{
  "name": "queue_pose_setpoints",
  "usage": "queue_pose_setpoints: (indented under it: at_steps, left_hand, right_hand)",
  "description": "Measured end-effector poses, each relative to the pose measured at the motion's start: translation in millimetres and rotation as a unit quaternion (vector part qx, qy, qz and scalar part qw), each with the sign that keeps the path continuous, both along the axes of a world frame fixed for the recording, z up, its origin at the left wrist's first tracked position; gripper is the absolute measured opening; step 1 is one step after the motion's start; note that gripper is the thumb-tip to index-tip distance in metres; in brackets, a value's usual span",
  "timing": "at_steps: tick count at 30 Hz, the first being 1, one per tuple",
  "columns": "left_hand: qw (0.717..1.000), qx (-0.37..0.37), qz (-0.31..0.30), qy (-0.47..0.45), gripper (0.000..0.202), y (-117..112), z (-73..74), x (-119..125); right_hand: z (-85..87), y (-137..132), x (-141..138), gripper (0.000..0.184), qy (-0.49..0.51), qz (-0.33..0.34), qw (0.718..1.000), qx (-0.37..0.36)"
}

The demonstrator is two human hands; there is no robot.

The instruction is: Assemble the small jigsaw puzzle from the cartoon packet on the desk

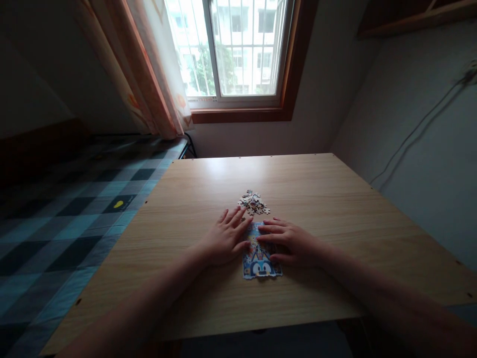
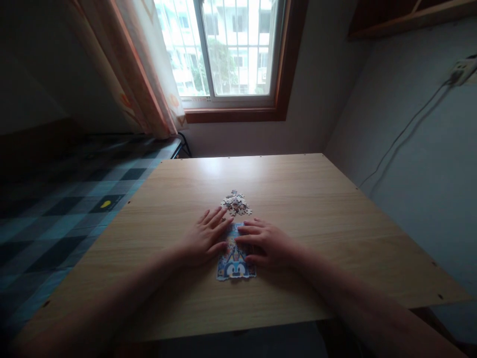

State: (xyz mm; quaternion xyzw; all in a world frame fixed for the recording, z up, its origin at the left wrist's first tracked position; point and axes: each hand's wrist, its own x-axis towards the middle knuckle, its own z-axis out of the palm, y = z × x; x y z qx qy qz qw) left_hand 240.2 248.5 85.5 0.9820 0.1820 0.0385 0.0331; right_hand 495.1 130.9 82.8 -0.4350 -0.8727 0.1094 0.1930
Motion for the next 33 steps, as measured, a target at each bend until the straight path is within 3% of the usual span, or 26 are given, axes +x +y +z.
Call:
queue_pose_setpoints:
  at_steps: [5,12,20,23,27,33]
  left_hand:
    - [0.998,0.015,0.062,-0.026,0.059,15,-10.9,12]
    - [0.988,0.01,0.15,-0.036,0.068,43,-4.4,43]
    - [0.981,0.017,0.153,-0.116,0.062,69,-10.8,50]
    - [0.98,-0.004,0.143,-0.139,0.064,73,-13.0,48]
    - [0.969,-0.035,0.182,-0.162,0.064,79,-15.6,48]
    - [0.959,-0.031,0.203,-0.193,0.064,79,-17.2,50]
  right_hand:
    - [-0.4,0,1,0.055,-0.002,0.002,1.0,-0.003]
    - [0.9,0,3,0.051,0.014,0.001,1.0,0.005]
    - [1.8,-3,3,0.044,0.058,0.023,0.998,0.015]
    - [-2.5,2,3,0.045,0.095,-0.025,0.994,0.046]
    - [-16.1,15,7,0.062,0.142,-0.16,0.976,0.045]
    - [-28.5,48,14,0.073,0.073,-0.253,0.965,0.015]
